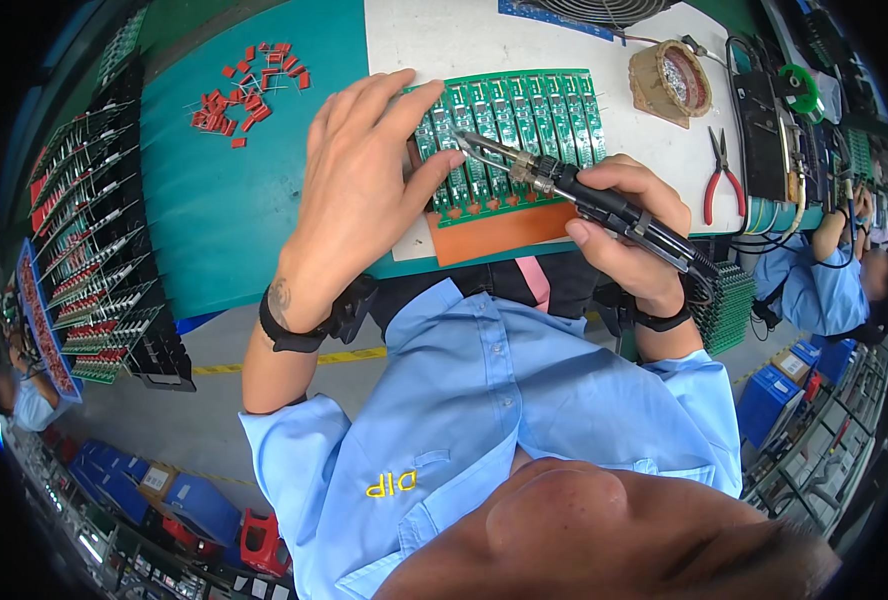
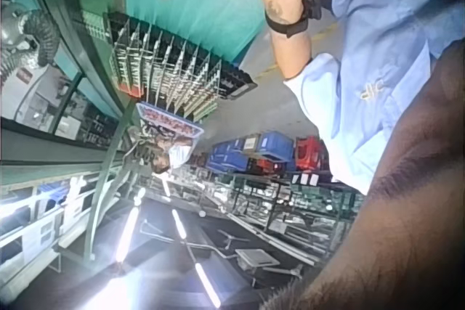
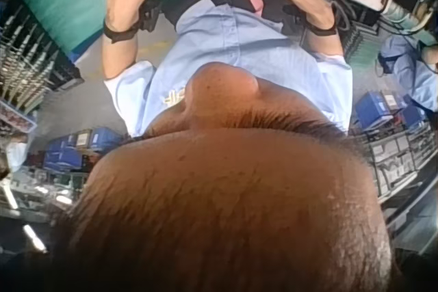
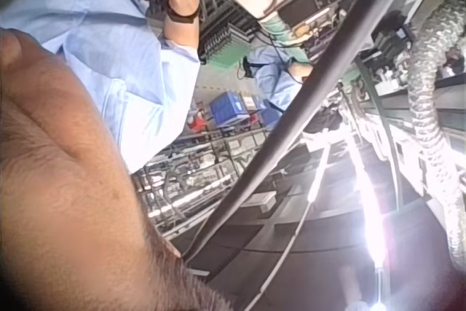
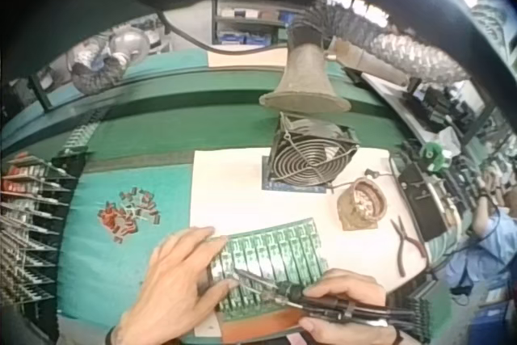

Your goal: Soldering electronic components onto printed circuit boards at an assembly station.

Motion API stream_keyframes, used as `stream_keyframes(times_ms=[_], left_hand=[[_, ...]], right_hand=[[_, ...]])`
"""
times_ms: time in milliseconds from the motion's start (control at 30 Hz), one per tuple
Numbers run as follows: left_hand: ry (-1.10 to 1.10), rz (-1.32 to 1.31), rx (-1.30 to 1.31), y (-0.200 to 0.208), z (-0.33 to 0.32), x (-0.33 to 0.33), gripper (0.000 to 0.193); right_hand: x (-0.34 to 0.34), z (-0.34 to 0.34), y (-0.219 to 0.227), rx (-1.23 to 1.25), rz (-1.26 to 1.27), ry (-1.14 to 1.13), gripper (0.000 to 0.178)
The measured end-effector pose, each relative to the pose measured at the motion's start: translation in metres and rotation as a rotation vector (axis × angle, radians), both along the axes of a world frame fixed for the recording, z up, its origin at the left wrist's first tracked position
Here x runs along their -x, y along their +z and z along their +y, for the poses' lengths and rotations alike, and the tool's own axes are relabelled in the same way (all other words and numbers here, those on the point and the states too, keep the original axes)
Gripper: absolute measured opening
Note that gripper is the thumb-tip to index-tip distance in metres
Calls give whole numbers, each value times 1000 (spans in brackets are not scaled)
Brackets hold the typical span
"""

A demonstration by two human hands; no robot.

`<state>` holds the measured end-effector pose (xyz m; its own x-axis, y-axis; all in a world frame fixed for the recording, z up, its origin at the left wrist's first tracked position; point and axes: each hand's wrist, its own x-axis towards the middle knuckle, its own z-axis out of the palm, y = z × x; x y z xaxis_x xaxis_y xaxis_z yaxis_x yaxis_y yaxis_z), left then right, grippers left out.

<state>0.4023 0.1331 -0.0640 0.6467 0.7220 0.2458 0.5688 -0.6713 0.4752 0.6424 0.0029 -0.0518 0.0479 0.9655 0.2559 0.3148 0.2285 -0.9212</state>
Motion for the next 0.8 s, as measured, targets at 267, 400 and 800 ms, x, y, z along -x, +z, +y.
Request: stream_keyframes(times_ms=[267,400,800], left_hand=[[16,-5,2,4,-2,11,53],[24,10,7,2,-2,12,52],[17,-25,22,-1,-1,13,47]], right_hand=[[5,8,-2,20,-25,39,38],[7,11,-3,26,-47,42,37],[8,12,-4,57,-41,38,37]])
